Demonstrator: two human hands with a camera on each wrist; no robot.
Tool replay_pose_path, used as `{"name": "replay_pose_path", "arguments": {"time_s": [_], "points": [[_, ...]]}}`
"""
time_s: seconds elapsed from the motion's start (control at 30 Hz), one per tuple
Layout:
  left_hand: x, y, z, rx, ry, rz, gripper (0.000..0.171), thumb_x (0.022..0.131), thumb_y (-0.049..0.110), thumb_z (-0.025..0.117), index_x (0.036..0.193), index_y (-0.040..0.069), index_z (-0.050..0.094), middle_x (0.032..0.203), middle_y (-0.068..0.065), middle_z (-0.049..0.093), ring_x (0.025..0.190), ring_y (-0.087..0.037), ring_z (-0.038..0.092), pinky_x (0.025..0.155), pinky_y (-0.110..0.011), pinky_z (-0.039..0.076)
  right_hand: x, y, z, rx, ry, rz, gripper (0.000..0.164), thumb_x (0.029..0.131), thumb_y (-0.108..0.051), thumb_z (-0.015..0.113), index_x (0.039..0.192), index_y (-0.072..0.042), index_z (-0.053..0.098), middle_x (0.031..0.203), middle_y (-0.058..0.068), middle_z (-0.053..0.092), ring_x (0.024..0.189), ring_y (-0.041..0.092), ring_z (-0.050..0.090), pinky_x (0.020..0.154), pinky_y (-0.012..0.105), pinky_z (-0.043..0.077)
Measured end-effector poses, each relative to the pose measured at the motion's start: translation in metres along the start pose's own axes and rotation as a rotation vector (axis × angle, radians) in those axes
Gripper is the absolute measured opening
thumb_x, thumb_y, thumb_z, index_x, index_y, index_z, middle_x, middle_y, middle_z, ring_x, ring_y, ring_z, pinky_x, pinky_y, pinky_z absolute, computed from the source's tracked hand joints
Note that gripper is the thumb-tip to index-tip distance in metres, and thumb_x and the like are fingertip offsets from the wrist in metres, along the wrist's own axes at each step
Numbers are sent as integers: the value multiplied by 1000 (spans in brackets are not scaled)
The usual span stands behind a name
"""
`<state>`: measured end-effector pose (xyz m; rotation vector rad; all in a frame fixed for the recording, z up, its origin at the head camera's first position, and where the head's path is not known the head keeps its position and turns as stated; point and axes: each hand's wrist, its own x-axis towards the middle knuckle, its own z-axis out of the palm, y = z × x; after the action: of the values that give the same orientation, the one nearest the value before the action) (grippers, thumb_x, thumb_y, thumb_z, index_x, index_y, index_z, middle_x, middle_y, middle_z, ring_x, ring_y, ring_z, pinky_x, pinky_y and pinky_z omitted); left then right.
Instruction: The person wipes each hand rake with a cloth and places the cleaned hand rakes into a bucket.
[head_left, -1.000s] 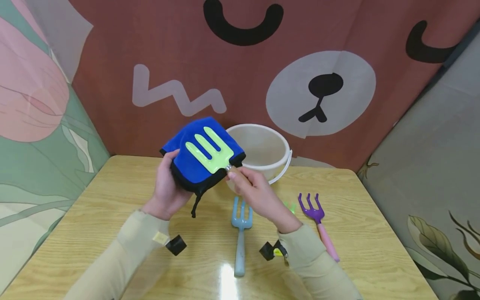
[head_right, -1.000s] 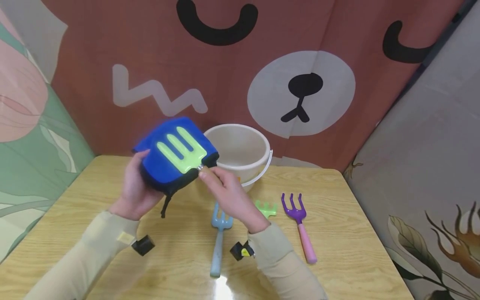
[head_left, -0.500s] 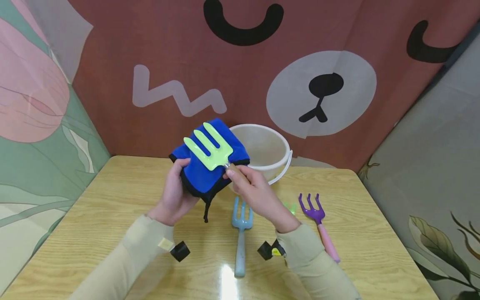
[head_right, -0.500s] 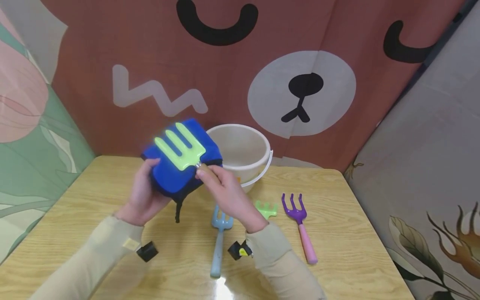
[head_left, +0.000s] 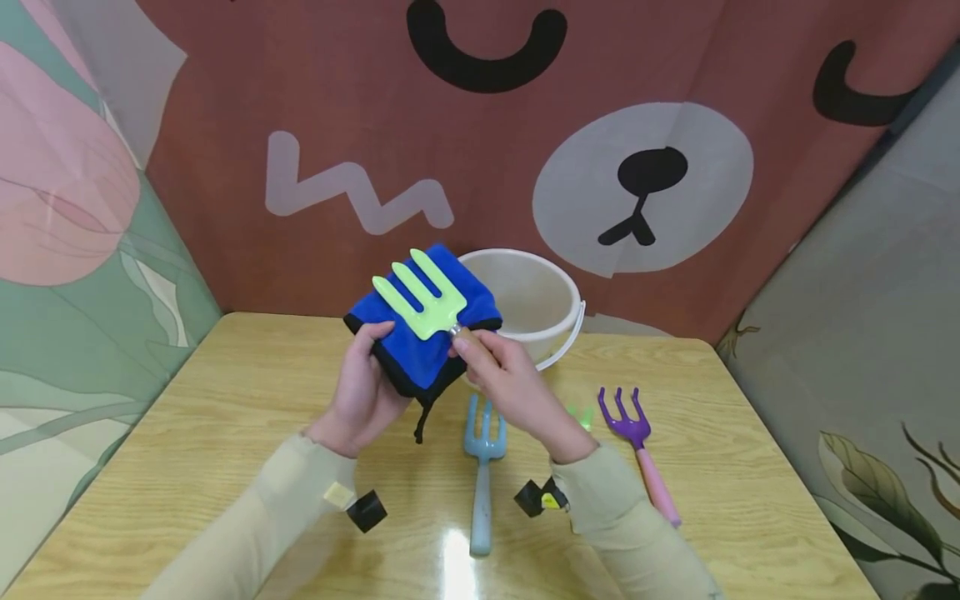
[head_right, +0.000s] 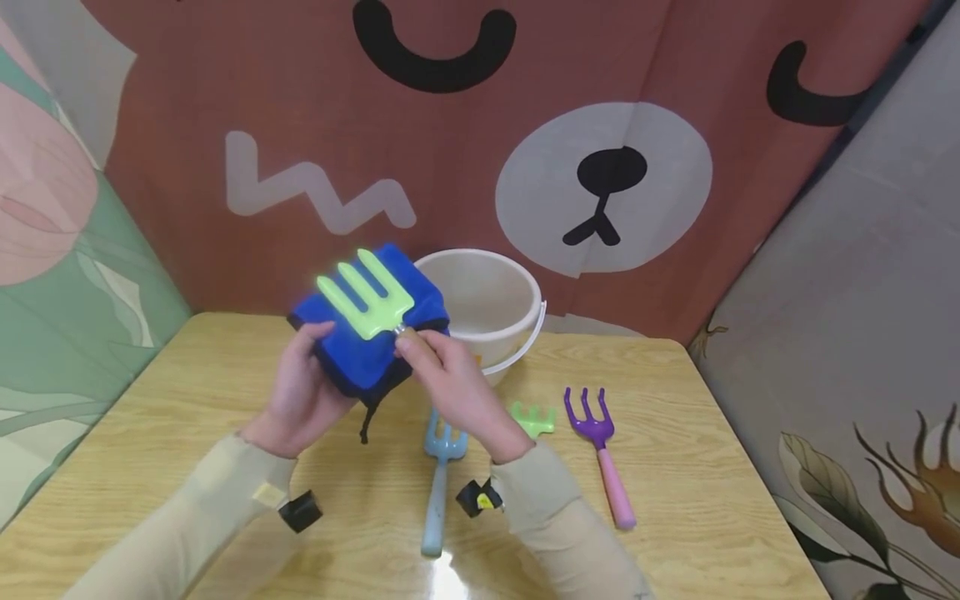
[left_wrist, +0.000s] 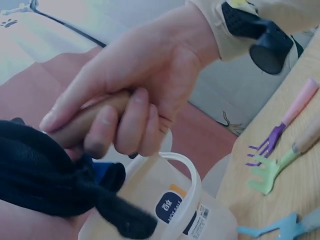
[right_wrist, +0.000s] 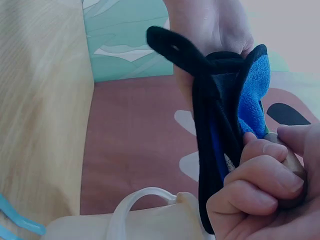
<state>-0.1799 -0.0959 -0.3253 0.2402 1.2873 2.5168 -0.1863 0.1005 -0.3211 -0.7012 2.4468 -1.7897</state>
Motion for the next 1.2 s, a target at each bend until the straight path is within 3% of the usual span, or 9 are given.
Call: {"name": "replay_pose_path", "arguments": {"time_s": [0.27, 0.53, 0.8, 1.2], "points": [[2, 4, 1, -69, 52, 37, 62, 105, 51, 26, 161, 26, 19, 159, -4, 35, 138, -24, 41, 105, -33, 49, -1, 4, -2, -66, 9, -19, 37, 106, -35, 49, 97, -2, 63, 64, 3, 39, 55, 18, 38, 54, 28, 31], [4, 14, 0, -119, 54, 96, 57, 105, 47, 26, 158, 28, 21, 153, -3, 38, 134, -23, 44, 102, -34, 51, -2, 2, -4, -79, -7, -19, 38, 106, -34, 49, 109, -2, 68, 65, 4, 41, 56, 18, 38, 52, 27, 31], [6, 25, -3, -179, 31, 200, 52, 106, 41, 28, 155, 24, 26, 140, -3, 46, 119, -20, 51, 92, -33, 53, -4, 1, -6, -109, -22, -35, 35, 107, -31, 50, 110, -3, 70, 64, 4, 43, 56, 17, 40, 52, 27, 34], [4, 40, -7, -218, 20, 271, 52, 106, 40, 29, 154, 21, 29, 142, -4, 46, 116, -20, 51, 90, -33, 53, -8, 0, -7, -121, -37, -42, 35, 107, -31, 50, 111, -3, 70, 63, 3, 45, 57, 17, 42, 54, 27, 38]]}}
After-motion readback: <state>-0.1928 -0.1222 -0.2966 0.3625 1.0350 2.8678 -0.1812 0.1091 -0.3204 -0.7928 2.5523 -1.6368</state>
